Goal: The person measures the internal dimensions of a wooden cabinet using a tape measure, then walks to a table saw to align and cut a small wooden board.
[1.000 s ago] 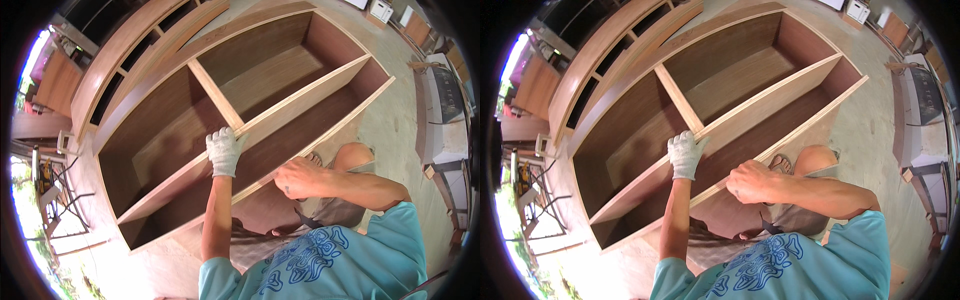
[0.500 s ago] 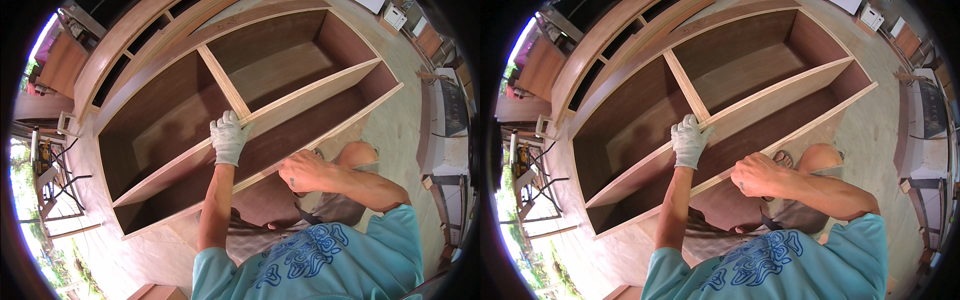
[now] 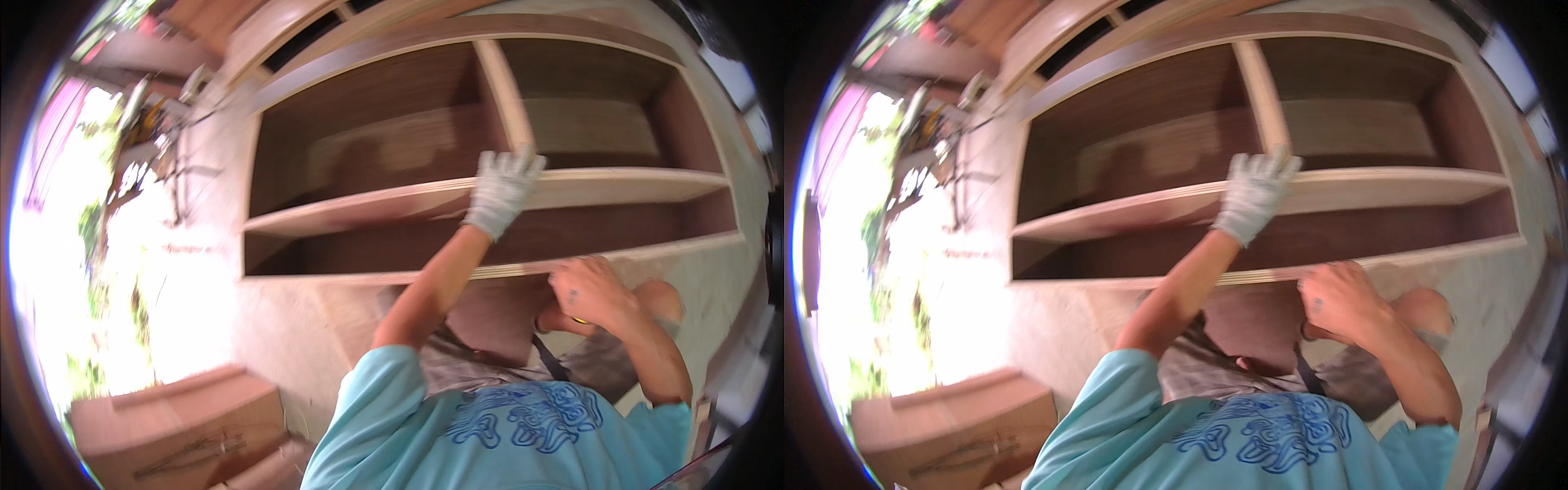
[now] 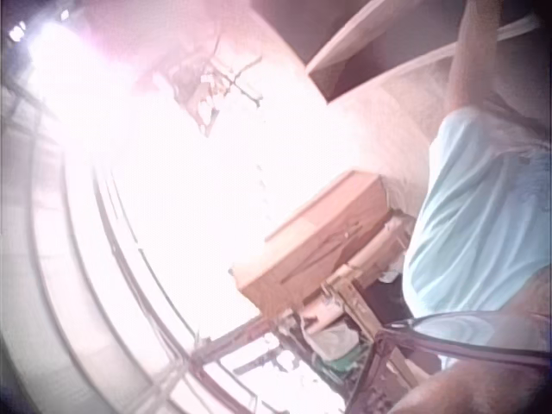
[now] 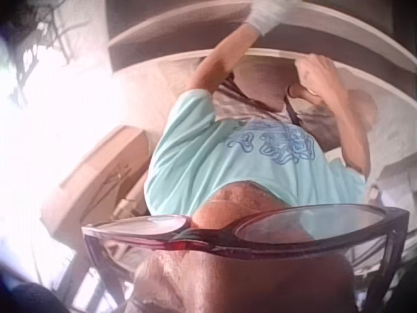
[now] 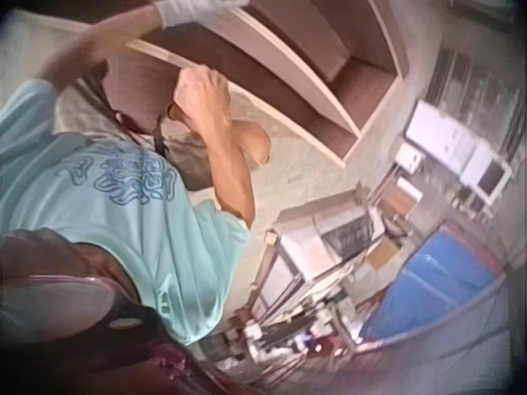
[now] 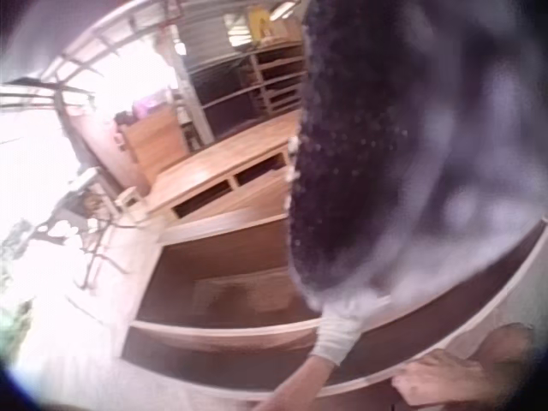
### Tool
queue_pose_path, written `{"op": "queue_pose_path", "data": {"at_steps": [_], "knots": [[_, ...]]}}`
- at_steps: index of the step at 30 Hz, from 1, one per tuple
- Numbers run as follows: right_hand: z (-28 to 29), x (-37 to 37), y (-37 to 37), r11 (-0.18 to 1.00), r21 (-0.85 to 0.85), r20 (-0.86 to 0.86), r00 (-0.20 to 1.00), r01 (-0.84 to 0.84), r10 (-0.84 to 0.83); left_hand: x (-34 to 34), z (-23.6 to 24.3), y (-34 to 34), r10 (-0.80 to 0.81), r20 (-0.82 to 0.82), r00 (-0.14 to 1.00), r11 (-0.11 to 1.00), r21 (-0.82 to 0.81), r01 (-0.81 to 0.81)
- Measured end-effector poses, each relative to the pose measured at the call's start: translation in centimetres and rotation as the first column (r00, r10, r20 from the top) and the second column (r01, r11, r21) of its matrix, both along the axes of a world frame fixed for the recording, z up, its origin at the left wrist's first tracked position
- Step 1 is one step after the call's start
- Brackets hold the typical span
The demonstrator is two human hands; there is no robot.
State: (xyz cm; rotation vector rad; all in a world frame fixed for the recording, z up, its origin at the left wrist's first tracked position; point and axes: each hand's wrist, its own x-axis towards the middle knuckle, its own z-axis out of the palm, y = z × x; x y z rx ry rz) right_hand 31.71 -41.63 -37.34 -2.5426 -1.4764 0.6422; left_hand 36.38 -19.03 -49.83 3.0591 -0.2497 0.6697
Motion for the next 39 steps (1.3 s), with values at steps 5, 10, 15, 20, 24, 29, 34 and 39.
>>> {"op": "queue_pose_path", "data": {"at_steps": [5,10,15,20,24,29,34,39], "knots": [[-0.3,-0.9,1.6,0.999,-0.032,-0.012,1.000,-0.024,0.024,-1.7,-1.5,1.5,0.077,-0.072,0.994,0.997,-0.007,-0.078],[0.3,-0.8,0.8,0.992,-0.081,0.047,0.995,0.097,-0.093,-0.1,-1.1,0.4,-0.008,-0.015,1.000,1.000,0.001,0.008],[-0.2,-0.8,1.8,0.992,-0.127,0.002,1.000,0.022,-0.022,-1.8,-2.0,1.5,0.039,-0.184,0.982,0.995,-0.080,-0.054],[0.6,0.0,0.9,0.991,-0.103,0.036,0.996,0.081,-0.078,0.4,-0.6,0.8,-0.020,-0.164,0.986,0.994,-0.113,0.002],[-0.3,-0.4,1.1,0.997,-0.060,0.048,0.997,0.056,-0.053,-0.3,-1.7,1.2,0.027,-0.199,0.980,0.986,-0.155,-0.059],[-0.1,-1.0,2.1,0.995,-0.083,0.017,0.999,0.048,-0.046,-1.0,-1.9,1.7,0.086,-0.269,0.959,0.981,-0.146,-0.129],[0.3,-0.4,1.3,0.997,-0.021,0.032,0.997,0.075,-0.074,-0.2,-0.7,1.1,0.085,-0.203,0.976,0.996,-0.012,-0.089],[-0.7,0.3,1.0,1.000,0.030,0.007,1.000,0.005,-0.005,0.1,-1.3,1.1,0.093,-0.087,0.992,0.996,0.009,-0.092]]}}
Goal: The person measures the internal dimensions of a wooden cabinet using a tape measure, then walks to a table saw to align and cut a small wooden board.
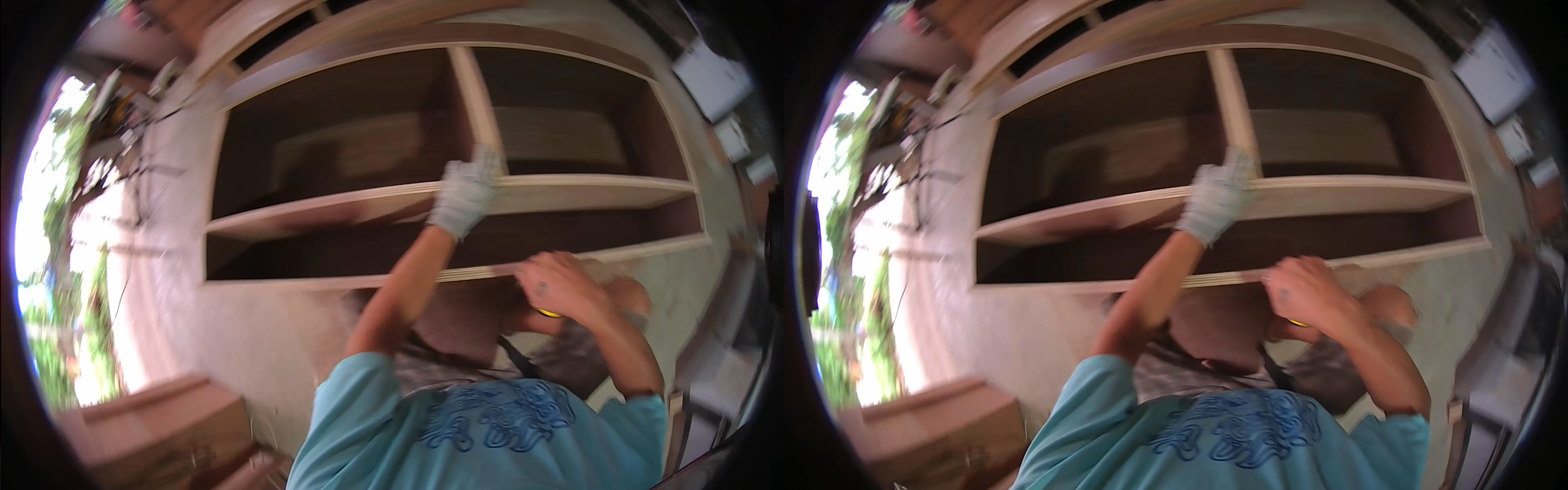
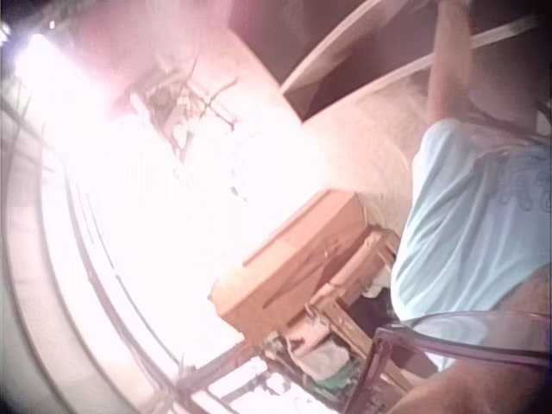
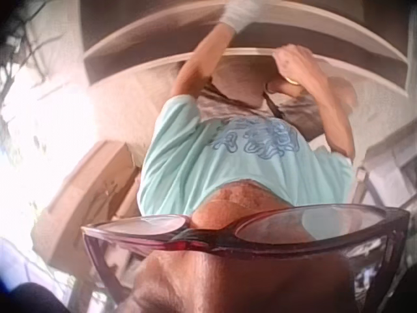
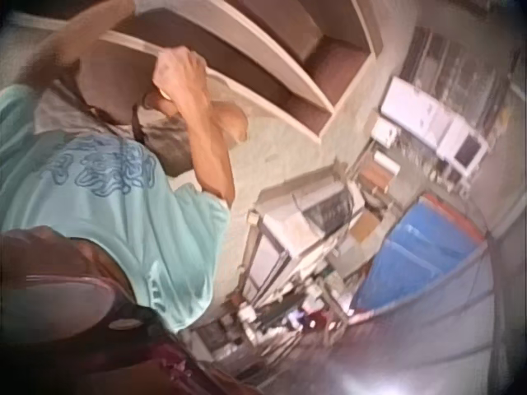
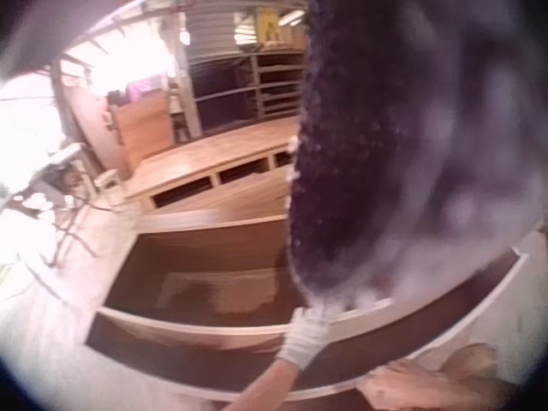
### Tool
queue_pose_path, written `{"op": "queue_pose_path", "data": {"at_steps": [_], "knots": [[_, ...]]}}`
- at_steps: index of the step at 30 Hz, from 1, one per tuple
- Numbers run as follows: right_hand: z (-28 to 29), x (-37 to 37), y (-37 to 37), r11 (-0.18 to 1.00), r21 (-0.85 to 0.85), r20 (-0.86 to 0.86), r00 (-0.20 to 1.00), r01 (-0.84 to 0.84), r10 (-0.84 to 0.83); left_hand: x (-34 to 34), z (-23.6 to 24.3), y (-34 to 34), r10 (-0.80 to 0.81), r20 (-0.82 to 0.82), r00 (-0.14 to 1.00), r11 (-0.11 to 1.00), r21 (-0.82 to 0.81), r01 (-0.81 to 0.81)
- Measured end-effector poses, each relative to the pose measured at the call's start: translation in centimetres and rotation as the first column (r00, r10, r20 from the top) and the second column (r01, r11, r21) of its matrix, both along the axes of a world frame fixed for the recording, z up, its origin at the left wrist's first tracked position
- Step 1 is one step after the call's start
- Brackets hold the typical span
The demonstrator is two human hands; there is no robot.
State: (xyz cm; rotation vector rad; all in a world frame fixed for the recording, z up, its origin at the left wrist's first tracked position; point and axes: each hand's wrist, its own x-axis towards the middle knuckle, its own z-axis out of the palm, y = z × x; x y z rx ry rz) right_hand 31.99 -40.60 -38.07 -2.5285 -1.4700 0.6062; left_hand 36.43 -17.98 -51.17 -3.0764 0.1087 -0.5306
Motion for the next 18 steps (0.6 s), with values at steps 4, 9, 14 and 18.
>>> {"op": "queue_pose_path", "data": {"at_steps": [4,9,14,18], "knots": [[0.0,1.0,0.0,0.999,-0.038,0.028,1.000,0.016,-0.015,0.6,-1.1,0.3,0.004,-0.010,1.000,0.998,-0.055,-0.005],[0.9,0.8,-0.6,0.997,-0.074,0.019,1.000,-0.008,0.010,1.1,-0.6,-0.6,-0.028,-0.039,0.999,0.993,-0.113,0.024],[0.1,0.2,-0.3,0.999,-0.042,0.030,1.000,-0.005,0.007,0.5,-1.2,0.1,-0.040,-0.005,0.999,0.991,-0.129,0.039],[-0.4,0.2,-0.2,0.999,-0.041,0.047,0.999,0.009,-0.007,0.3,0.2,0.0,-0.038,-0.086,0.996,0.979,-0.201,0.020]]}}
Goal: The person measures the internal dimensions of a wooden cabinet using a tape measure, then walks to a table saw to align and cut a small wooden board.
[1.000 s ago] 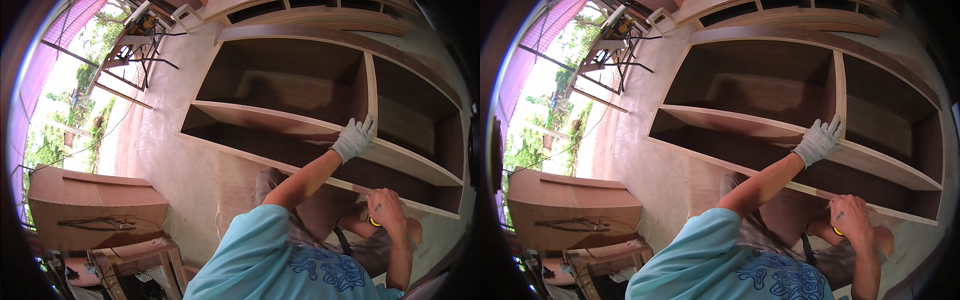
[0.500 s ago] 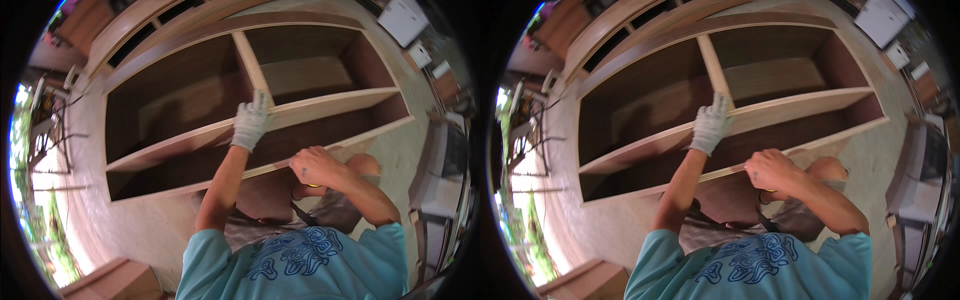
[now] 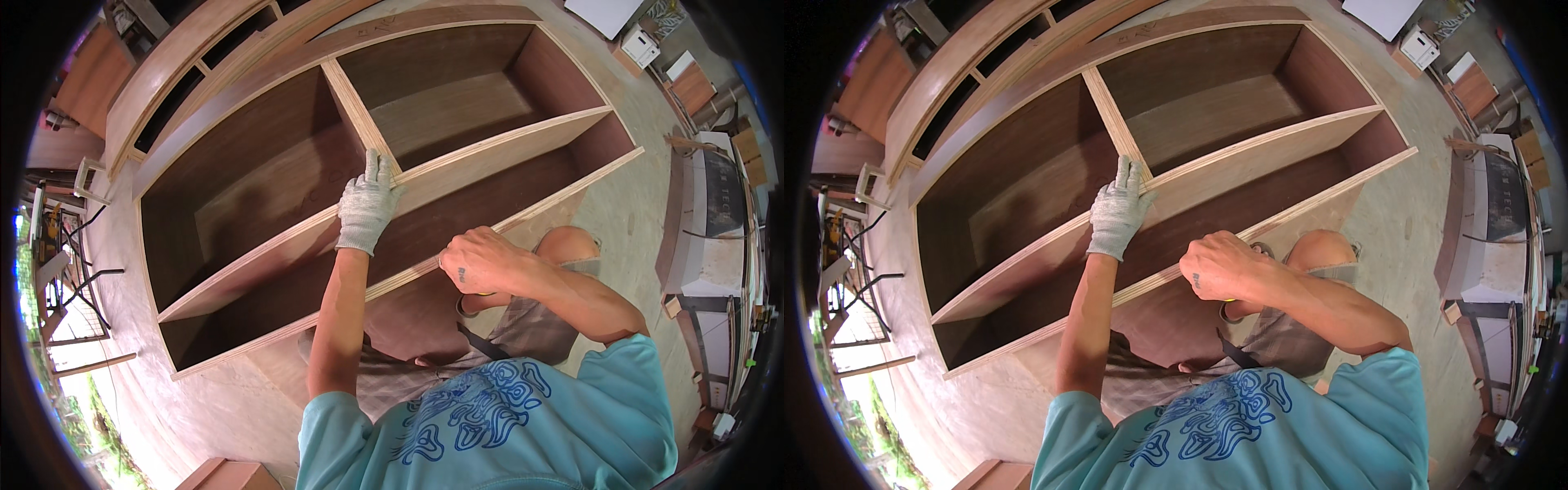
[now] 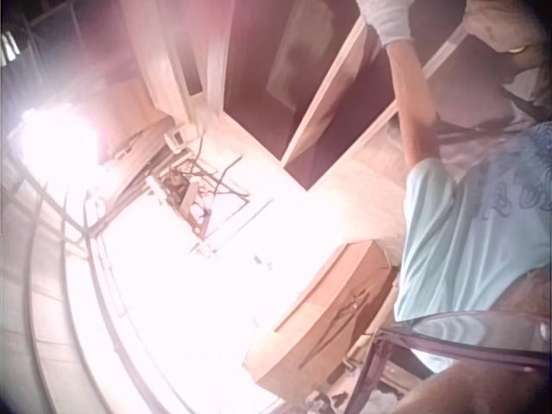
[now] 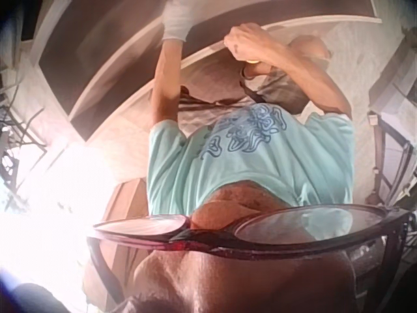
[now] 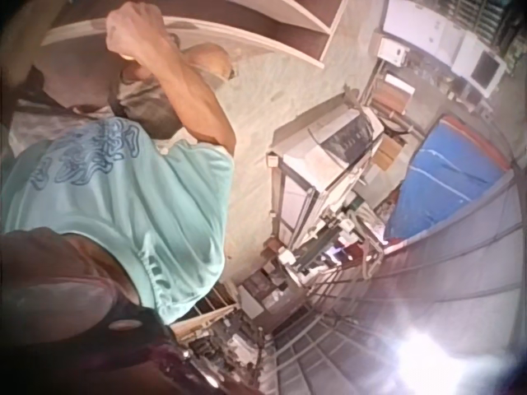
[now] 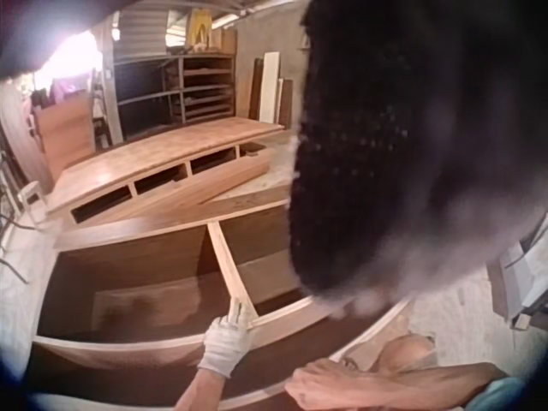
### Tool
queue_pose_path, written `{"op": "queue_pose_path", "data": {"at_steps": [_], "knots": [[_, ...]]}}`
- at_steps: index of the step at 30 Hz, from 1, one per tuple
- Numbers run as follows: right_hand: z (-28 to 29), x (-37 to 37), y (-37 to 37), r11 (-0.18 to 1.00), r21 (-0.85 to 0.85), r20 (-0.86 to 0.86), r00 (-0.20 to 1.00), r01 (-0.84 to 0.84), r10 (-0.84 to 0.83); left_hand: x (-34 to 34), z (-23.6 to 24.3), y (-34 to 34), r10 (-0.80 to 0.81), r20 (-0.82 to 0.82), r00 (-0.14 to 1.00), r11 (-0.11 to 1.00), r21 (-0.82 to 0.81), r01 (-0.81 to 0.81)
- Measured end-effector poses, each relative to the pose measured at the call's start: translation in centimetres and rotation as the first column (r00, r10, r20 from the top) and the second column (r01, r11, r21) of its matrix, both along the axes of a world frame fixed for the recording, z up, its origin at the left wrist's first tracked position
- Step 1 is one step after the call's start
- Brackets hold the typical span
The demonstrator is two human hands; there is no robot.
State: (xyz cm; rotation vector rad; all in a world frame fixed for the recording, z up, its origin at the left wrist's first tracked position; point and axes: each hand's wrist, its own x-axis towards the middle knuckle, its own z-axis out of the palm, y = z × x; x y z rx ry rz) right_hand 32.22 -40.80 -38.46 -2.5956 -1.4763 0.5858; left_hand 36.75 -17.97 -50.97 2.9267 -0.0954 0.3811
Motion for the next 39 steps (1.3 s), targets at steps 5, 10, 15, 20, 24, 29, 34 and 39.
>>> {"op": "queue_pose_path", "data": {"at_steps": [5,10,15,20,24,29,34,39], "knots": [[0.5,0.1,0.8,1.000,0.003,-0.001,1.000,0.005,-0.005,-0.3,0.4,1.5,-0.062,0.121,0.991,0.997,-0.044,0.067],[0.7,0.4,-0.7,0.995,0.104,-0.070,0.997,-0.007,0.014,-0.3,1.6,-1.0,-0.221,0.221,0.950,0.972,0.128,0.196],[-0.7,0.6,0.1,0.994,0.106,-0.027,0.999,-0.020,0.023,-0.1,0.5,0.5,-0.223,0.161,0.961,0.972,0.112,0.207],[-1.6,0.2,-0.7,0.992,0.128,0.017,1.000,0.020,-0.022,0.1,-0.5,-0.1,-0.241,0.140,0.960,0.966,0.130,0.224],[-1.4,0.0,-0.3,0.975,0.221,0.070,0.997,-0.001,-0.015,0.2,-1.2,1.1,-0.239,0.174,0.955,0.969,0.112,0.222],[-2.2,0.2,-0.2,0.973,0.231,0.070,0.997,0.009,-0.026,0.1,-1.7,0.9,-0.202,0.172,0.964,0.979,-0.006,0.206],[-2.3,0.6,-0.1,0.973,0.232,0.052,0.999,-0.011,-0.001,0.1,-1.7,1.3,-0.184,0.118,0.976,0.982,-0.015,0.187],[-2.1,0.6,-0.3,0.968,0.249,0.047,0.999,-0.010,-0.002,0.2,-2.1,1.2,-0.203,0.169,0.965,0.978,-0.008,0.207]]}}
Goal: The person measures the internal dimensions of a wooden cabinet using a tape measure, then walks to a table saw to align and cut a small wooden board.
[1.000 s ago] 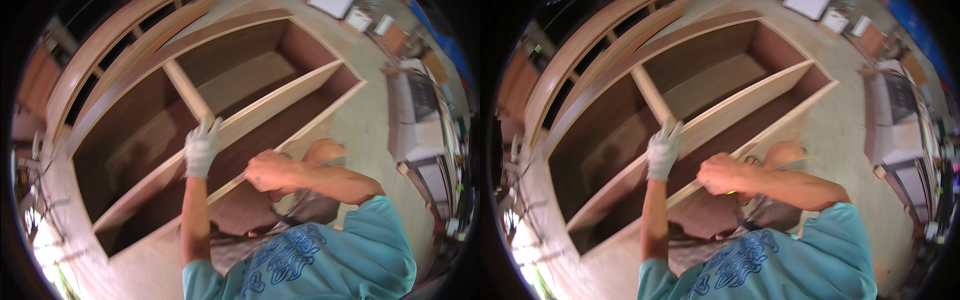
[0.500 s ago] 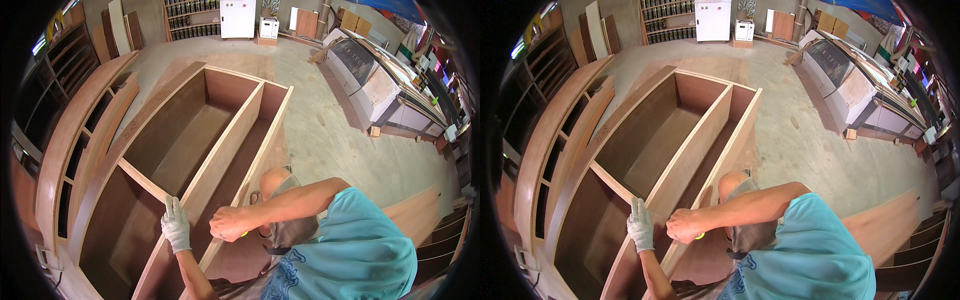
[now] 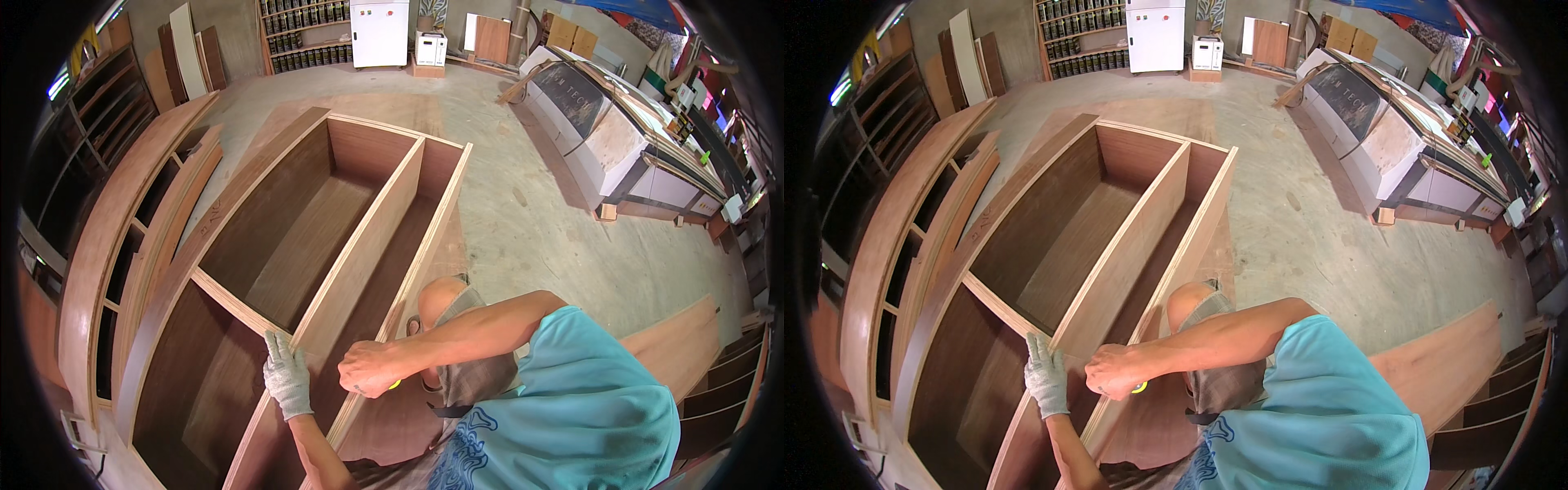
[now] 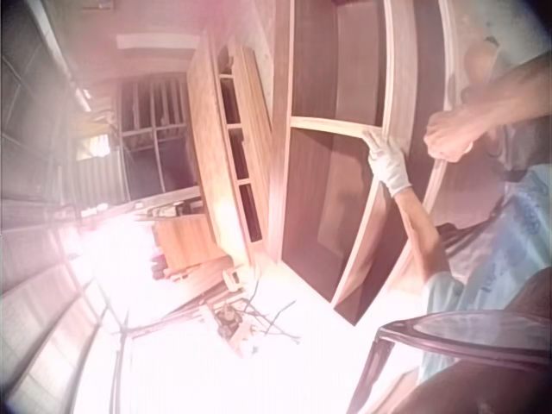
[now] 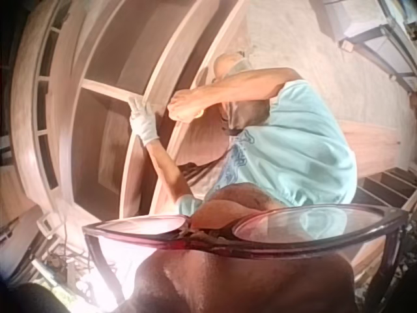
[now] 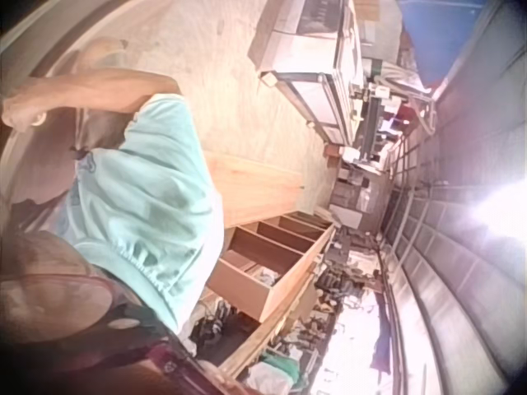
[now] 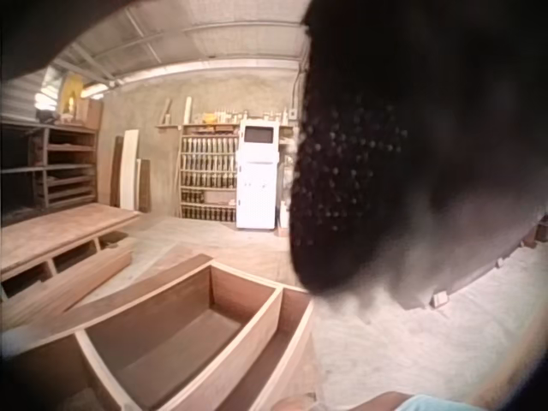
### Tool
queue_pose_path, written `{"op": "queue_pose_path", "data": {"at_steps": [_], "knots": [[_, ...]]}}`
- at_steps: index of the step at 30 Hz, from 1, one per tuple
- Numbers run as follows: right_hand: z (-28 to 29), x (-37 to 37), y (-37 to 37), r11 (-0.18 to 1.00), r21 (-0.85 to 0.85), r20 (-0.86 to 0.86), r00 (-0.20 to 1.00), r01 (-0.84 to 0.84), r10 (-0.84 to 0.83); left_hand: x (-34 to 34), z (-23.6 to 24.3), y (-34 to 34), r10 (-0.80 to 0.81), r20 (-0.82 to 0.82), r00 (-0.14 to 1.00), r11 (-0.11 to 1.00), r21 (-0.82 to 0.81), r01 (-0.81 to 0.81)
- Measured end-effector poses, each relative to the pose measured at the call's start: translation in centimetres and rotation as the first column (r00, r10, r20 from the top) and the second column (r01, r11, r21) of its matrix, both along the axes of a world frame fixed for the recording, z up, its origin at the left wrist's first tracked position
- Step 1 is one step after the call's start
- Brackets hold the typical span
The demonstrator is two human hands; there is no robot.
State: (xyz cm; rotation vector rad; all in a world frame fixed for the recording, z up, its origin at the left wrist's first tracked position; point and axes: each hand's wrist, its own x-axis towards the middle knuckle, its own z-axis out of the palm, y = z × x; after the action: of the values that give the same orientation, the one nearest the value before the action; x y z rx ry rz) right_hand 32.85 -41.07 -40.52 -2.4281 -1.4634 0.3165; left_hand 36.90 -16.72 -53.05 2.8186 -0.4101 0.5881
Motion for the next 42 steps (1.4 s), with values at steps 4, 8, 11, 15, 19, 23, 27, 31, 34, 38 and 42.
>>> {"op": "queue_pose_path", "data": {"at_steps": [4,8,11,15,19,23,27,31,34,38,42], "knots": [[-0.4,-0.1,-0.6,0.999,0.041,0.005,1.000,0.003,-0.003,0.1,-0.1,-0.4,-0.008,-0.014,1.000,1.000,0.008,0.008],[-0.5,-0.1,-0.9,0.999,0.024,-0.014,1.000,0.021,-0.021,-0.2,0.3,-0.9,-0.001,-0.004,1.000,1.000,0.004,0.001],[1.4,0.4,0.9,1.000,-0.020,-0.058,0.998,-0.020,0.019,-0.7,1.8,0.9,0.126,-0.153,0.980,0.992,0.009,-0.127],[2.9,0.8,-0.2,0.989,-0.140,-0.146,0.989,-0.041,0.020,0.1,1.0,-0.7,0.021,0.091,0.996,0.999,-0.041,-0.017],[2.1,0.5,-0.5,0.988,-0.150,-0.072,0.997,0.022,-0.033,0.4,1.6,-1.0,0.065,-0.030,0.997,0.997,-0.047,-0.066],[1.7,0.3,0.9,0.985,-0.174,-0.055,0.998,0.013,-0.023,-0.4,1.4,0.2,0.105,-0.040,0.994,0.994,-0.033,-0.106],[1.1,0.2,0.4,0.977,-0.215,-0.040,0.999,0.011,-0.020,-0.5,1.5,-0.2,0.101,-0.081,0.992,0.994,-0.028,-0.104],[1.8,0.3,0.2,0.974,-0.225,-0.045,0.999,0.018,-0.028,-0.4,1.5,-0.5,0.106,-0.085,0.991,0.994,-0.014,-0.108],[1.9,0.4,0.4,0.966,-0.258,-0.057,0.998,0.004,-0.020,-0.4,1.4,-0.2,0.097,-0.067,0.993,0.995,-0.027,-0.099],[1.5,0.4,0.4,0.973,-0.232,-0.023,1.000,0.009,-0.015,-0.5,1.6,-0.3,0.100,-0.078,0.992,0.995,-0.021,-0.101],[1.6,0.4,0.5,0.964,-0.263,-0.037,0.999,0.027,-0.039,-0.5,2.0,-0.5,0.104,-0.091,0.990,0.994,-0.021,-0.107]]}}
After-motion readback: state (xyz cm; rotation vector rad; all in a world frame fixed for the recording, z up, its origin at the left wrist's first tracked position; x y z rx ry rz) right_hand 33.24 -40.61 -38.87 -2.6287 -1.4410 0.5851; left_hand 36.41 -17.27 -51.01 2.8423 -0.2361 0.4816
